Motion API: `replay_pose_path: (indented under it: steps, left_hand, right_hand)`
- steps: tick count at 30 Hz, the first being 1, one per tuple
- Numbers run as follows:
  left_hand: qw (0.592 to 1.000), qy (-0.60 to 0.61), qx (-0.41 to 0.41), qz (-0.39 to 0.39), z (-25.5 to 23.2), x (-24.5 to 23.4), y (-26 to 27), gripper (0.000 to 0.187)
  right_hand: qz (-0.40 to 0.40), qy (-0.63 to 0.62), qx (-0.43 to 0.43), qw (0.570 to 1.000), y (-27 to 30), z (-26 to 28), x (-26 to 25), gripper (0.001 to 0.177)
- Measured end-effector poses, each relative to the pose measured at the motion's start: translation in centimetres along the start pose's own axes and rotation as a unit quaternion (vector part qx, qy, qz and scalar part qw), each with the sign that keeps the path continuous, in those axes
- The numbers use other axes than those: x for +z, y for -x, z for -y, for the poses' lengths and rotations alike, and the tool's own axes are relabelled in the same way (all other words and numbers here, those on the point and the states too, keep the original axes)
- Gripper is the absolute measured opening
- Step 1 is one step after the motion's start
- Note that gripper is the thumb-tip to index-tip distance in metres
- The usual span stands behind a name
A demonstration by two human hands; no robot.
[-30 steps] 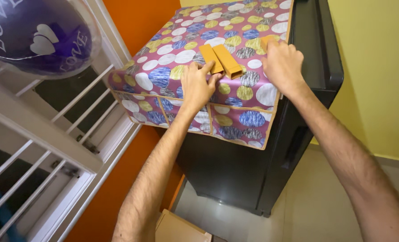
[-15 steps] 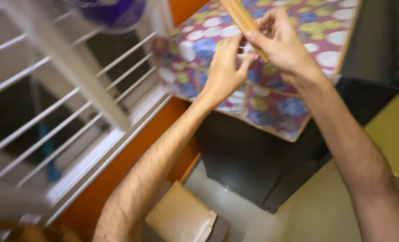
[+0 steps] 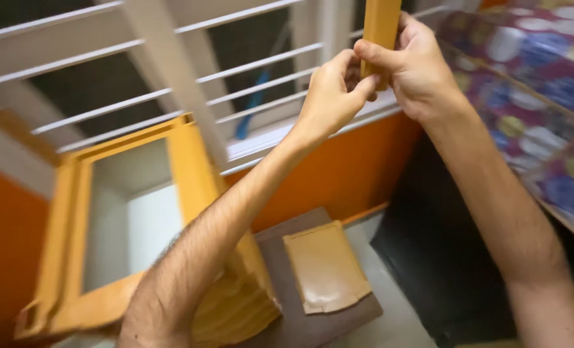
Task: The person assembles a stack of plastic storage containers by inserting orange corner posts into the white bins and securing them with orange lids. The person repeatedly picks up corner posts, inserts them into the bins, and places lids on top to complete the assembly.
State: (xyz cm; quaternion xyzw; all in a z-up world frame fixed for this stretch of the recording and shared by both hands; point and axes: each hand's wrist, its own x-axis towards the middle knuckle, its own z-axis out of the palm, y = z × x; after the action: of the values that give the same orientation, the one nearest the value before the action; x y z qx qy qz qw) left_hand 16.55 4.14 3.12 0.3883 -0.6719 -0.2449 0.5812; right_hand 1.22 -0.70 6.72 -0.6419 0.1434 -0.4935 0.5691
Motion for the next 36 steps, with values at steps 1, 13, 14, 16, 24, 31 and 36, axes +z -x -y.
replay_pose_path:
  steps: [1, 13, 14, 16, 24, 31, 36]
  left_hand:
    - [1.0, 0.017, -0.017, -0.009, -0.3, -2.1, 1.0, 0.03]
    - [0.921, -0.327, 0.052, -0.204, -1.6, -20.4, 14.9, 0.024]
    - [0.924, -0.324, 0.049, -0.198, -1.4, -21.3, 15.5, 0.025]
    - [0.921, -0.344, 0.036, -0.18, -0.7, -22.9, 16.7, 0.029]
    - [0.858, -0.513, -0.021, 0.024, 3.7, -24.3, 21.9, 0.037]
    - [0.835, -0.549, 0.044, -0.016, 6.4, -23.3, 23.1, 0.043]
    - [0.839, -0.543, 0.039, -0.021, 6.6, -23.2, 23.3, 0.044]
  right_hand:
    - [0.023, -0.01, -0.005, 1.0, -0.4, -0.5, 2.1, 0.04]
    - [0.126, 0.166, -0.083, 0.975, -2.2, -8.5, 21.9, 0.03]
    - [0.125, 0.18, -0.104, 0.97, -2.5, -9.2, 22.8, 0.033]
    - [0.125, 0.202, -0.133, 0.962, -3.5, -11.1, 24.2, 0.037]
    - [0.109, 0.142, -0.087, 0.98, -9.6, -21.5, 26.6, 0.044]
    - [0.041, 0.157, -0.032, 0.986, -12.8, -27.2, 26.9, 0.031]
    - [0.06, 0.169, -0.016, 0.984, -13.3, -26.5, 26.9, 0.029]
